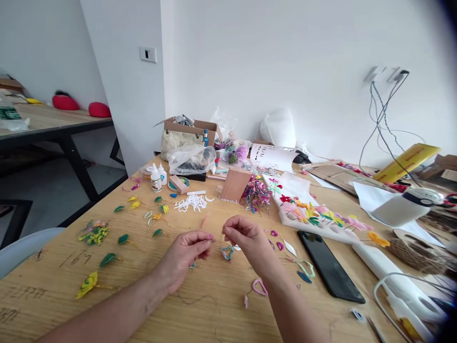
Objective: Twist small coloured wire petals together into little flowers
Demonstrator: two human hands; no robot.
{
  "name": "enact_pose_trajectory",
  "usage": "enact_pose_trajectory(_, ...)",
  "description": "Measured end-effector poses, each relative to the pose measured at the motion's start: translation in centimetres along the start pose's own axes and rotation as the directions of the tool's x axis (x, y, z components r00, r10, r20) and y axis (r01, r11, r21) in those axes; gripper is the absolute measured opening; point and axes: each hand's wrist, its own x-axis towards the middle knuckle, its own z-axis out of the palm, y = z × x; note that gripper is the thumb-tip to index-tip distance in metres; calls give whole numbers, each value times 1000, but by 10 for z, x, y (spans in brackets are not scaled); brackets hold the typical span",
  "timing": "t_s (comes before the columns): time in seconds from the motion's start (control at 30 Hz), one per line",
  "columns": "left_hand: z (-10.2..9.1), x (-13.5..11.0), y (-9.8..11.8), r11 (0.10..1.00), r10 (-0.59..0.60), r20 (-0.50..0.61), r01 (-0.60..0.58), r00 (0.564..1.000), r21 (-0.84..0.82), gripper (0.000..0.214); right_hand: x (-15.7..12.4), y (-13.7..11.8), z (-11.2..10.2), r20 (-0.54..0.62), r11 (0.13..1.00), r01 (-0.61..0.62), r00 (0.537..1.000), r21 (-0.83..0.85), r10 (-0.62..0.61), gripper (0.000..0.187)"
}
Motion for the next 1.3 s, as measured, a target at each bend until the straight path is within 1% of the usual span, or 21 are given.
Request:
enact_pose_trajectory(0.07, 0, 0, 0, 1000, 9, -4, -9, 1000, 5, 17, 2, 7, 0, -3, 997, -13, 1000, 71, 13, 13)
enact_pose_trajectory(0.13, 1, 0, 1, 998, 54, -34, -53, 998, 43, 14, 2, 14, -1, -18, 994, -12, 1000, 104, 14, 13)
enact_pose_trajectory(0.2, 1, -1, 3, 989, 109, -54, -103, 993, 106, 10, 1, 21, -3, -22, 993, -7, 1000, 115, 9, 13)
enact_pose_trajectory(0.27, 1, -2, 6, 966, 175, -30, -166, 984, 200, 7, 0, 25, -3, -9, 996, 10, 1000, 90, -10, 11)
enact_pose_trajectory(0.33, 1, -3, 9, 906, 274, 44, -273, 961, 325, 7, -2, 28, -2, 8, 998, 56, 998, 23, -56, 8)
enact_pose_trajectory(0.4, 1, -3, 10, 812, 377, 121, -391, 918, 433, 10, -5, 29, 0, 26, 993, 109, 994, -42, -108, 8)
enact_pose_trajectory(0.47, 0, -3, 9, 747, 431, 150, -445, 890, 494, 11, -7, 29, 4, 36, 989, 136, 990, -53, -135, 7)
enact_pose_trajectory(0.53, 0, -1, 7, 748, 420, 142, -431, 896, 506, 11, -9, 29, 7, 43, 992, 129, 991, -11, -129, 5)
enact_pose_trajectory(0.6, 0, 1, 4, 786, 369, 155, -397, 917, 474, 10, -10, 29, 8, 44, 992, 125, 991, 10, -125, 5)
enact_pose_trajectory(0.7, -2, 5, -1, 834, 324, 204, -381, 924, 399, 9, -11, 27, 9, 51, 984, 165, 986, -63, -162, 10)
enact_pose_trajectory(0.77, -2, 7, -3, 835, 326, 222, -390, 919, 388, 8, -12, 24, 9, 75, 969, 218, 975, -112, -211, 12)
enact_pose_trajectory(0.87, -2, 7, -4, 829, 312, 219, -378, 924, 412, 6, -12, 21, 9, 110, 949, 288, 955, -125, -275, 14)
enact_pose_trajectory(0.97, -2, 6, -4, 839, 280, 206, -343, 938, 422, 7, -11, 21, 10, 115, 950, 295, 952, -103, -283, 15)
enact_pose_trajectory(1.03, -1, 6, -4, 840, 280, 205, -343, 938, 421, 8, -11, 22, 11, 113, 953, 289, 954, -86, -279, 16)
enact_pose_trajectory(1.1, -1, 6, -4, 830, 312, 220, -377, 924, 411, 8, -11, 24, 13, 104, 957, 281, 956, -74, -273, 16)
enact_pose_trajectory(1.17, -3, 6, -3, 802, 365, 237, -433, 901, 412, 8, -12, 24, 13, 77, 965, 256, 965, -63, -251, 12)
enact_pose_trajectory(1.23, -5, 6, -2, 745, 423, 239, -485, 874, 458, 8, -14, 22, 13, 36, 975, 215, 976, -59, -214, 12)
enact_pose_trajectory(1.3, -7, 5, 0, 663, 474, 242, -524, 847, 534, 9, -17, 20, 13, 7, 975, 208, 978, -75, -208, 15)
